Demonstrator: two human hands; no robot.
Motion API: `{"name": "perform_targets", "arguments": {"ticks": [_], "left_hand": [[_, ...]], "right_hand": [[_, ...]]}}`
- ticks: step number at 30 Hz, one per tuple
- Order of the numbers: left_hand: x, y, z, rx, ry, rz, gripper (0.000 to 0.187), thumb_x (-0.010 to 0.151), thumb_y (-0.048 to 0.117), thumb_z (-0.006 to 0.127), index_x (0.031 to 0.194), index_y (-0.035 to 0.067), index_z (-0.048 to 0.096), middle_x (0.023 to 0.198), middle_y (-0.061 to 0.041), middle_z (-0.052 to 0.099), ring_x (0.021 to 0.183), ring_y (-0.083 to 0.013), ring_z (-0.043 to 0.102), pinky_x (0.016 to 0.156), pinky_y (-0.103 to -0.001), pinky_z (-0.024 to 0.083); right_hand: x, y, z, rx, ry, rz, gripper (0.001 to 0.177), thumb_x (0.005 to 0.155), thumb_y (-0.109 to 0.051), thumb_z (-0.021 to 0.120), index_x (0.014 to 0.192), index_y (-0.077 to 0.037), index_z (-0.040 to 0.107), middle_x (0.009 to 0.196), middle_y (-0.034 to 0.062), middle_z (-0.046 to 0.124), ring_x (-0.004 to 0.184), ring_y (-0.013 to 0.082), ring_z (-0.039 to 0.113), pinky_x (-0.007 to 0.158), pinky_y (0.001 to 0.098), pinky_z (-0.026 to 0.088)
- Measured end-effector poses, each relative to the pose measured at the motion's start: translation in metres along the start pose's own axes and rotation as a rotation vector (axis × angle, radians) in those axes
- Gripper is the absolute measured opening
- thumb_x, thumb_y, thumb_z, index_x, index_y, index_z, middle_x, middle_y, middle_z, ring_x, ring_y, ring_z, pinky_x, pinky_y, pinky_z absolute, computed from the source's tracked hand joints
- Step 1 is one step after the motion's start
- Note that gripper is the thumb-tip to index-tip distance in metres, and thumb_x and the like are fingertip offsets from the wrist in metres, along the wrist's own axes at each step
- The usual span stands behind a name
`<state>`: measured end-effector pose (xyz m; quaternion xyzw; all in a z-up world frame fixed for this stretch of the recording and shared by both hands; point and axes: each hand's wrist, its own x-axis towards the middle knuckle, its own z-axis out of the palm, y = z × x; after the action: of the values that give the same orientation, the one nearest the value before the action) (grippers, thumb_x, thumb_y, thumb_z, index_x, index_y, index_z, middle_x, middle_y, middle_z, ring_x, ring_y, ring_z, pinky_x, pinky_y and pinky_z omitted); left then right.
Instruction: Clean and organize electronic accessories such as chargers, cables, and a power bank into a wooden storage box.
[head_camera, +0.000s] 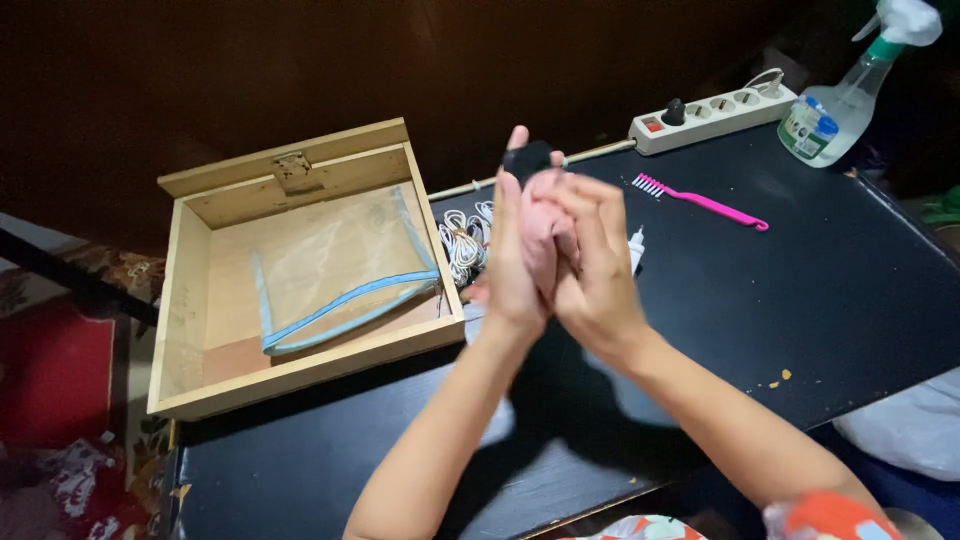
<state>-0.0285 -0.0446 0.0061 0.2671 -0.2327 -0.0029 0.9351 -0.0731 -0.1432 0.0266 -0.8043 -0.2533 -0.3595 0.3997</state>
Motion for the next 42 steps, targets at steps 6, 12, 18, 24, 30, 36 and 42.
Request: {"name": "perform_targets", "arguments": {"ticks": [6,12,18,24,30,36,42], "left_hand": [[-0.003,0.029,0.012,0.351,-0.033,0.236,0.063,0.118,0.048,0.031,0.160,0.002,0.033,0.157,-0.012,0.040,0.149,-0.0233,0.038,0.130,-0.034,0.026],[0.004,0.052,-0.003,0.409,-0.113,0.403,0.069,0.125,0.050,0.028,0.158,-0.010,0.035,0.149,-0.018,0.045,0.146,-0.0279,0.038,0.135,-0.037,0.023],[-0.015,0.013,0.023,0.877,-0.101,0.156,0.068,0.115,0.044,0.033,0.164,-0.003,0.027,0.168,-0.017,0.035,0.159,-0.0285,0.029,0.131,-0.037,0.018],[0.006,0.046,0.015,0.495,-0.073,0.327,0.067,0.119,0.050,0.025,0.159,-0.001,0.040,0.156,-0.017,0.047,0.153,-0.0256,0.042,0.134,-0.035,0.024],[-0.027,-0.024,-0.058,0.234,0.207,-0.148,0.062,0.115,0.042,0.026,0.159,-0.002,0.037,0.139,-0.016,0.049,0.123,-0.0279,0.043,0.107,-0.044,0.029],[-0.008,0.032,0.029,0.719,-0.140,0.256,0.067,0.117,0.050,0.025,0.163,0.002,0.025,0.167,-0.015,0.036,0.158,-0.0260,0.028,0.135,-0.034,0.019],[-0.014,0.020,-0.015,0.518,-0.069,0.273,0.069,0.117,0.052,0.026,0.165,0.002,0.025,0.161,-0.014,0.042,0.150,-0.0250,0.035,0.132,-0.035,0.025]], "right_hand": [[0.054,-0.007,0.028,0.463,0.244,-0.042,0.044,0.109,-0.010,0.039,0.150,-0.006,0.054,0.155,0.0163,0.052,0.149,0.0315,0.048,0.130,0.0394,0.033],[0.021,-0.022,0.062,0.442,-0.047,-0.186,0.056,0.108,-0.026,0.043,0.158,-0.001,0.038,0.170,0.0183,0.030,0.163,0.0375,0.025,0.137,0.0469,0.019],[0.049,0.031,0.035,0.626,0.225,-0.005,0.046,0.116,-0.028,0.036,0.152,-0.005,0.053,0.164,0.0147,0.045,0.150,0.0325,0.047,0.128,0.0398,0.036],[0.011,0.001,0.054,0.393,0.070,-0.113,0.047,0.113,-0.030,0.044,0.152,-0.004,0.047,0.167,0.0210,0.036,0.161,0.0374,0.033,0.135,0.0467,0.024],[0.033,0.023,0.034,0.294,0.146,-0.289,0.041,0.113,-0.034,0.045,0.149,-0.017,0.057,0.161,0.0103,0.044,0.155,0.0280,0.035,0.131,0.0432,0.025],[0.038,0.003,0.027,0.539,0.197,-0.067,0.050,0.117,-0.039,0.032,0.156,-0.013,0.050,0.166,0.0133,0.042,0.157,0.0302,0.036,0.131,0.0425,0.025],[0.006,-0.009,0.050,0.295,0.032,-0.210,0.050,0.118,-0.040,0.034,0.153,-0.010,0.052,0.169,0.0158,0.035,0.160,0.0332,0.025,0.135,0.0464,0.017]]}}
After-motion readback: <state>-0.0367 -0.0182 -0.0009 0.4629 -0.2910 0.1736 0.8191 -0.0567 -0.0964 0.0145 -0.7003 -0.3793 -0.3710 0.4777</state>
